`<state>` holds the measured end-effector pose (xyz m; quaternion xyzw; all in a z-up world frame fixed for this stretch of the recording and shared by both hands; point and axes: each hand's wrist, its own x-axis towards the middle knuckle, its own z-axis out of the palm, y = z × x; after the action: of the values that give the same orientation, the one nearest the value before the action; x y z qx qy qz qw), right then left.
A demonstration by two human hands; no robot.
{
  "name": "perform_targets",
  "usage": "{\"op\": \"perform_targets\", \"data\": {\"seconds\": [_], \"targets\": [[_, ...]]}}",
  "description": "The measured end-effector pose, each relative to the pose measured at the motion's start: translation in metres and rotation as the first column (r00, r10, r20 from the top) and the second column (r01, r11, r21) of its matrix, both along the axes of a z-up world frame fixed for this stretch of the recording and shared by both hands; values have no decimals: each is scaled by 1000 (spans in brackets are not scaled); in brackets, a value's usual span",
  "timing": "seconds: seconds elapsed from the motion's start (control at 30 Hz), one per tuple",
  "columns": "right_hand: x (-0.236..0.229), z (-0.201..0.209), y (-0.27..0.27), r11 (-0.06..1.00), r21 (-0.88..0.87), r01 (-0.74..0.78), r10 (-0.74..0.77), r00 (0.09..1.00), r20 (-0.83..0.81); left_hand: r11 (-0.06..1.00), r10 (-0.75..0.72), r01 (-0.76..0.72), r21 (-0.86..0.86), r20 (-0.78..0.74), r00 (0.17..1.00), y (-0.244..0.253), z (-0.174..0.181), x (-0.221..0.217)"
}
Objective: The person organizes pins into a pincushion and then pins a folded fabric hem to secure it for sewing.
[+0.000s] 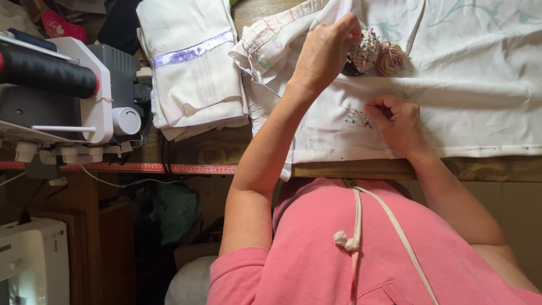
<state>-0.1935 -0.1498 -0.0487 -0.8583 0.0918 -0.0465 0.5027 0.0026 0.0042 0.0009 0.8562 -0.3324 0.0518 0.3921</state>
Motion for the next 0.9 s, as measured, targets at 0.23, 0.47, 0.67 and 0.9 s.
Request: {"op": "perform_targets", "data": {"seconds": [0.23,0.47,0.67,0.9], "targets": [[1,5,3,998,-63,-26,33,992,119,999,43,-42,13,-10,999,2,-2,3],[0,5,3,997,-66,-33,41,992,122,994,-108,107,-17,-37,993,5,8,6],[-1,-2,1,999,-49,-6,12,992,128,998,-60,62,30,-54,997,10,4,4],[0,-1,1,999,-40,-26,32,986,162,998,-61,62,2,-91,994,12,6,7]]}}
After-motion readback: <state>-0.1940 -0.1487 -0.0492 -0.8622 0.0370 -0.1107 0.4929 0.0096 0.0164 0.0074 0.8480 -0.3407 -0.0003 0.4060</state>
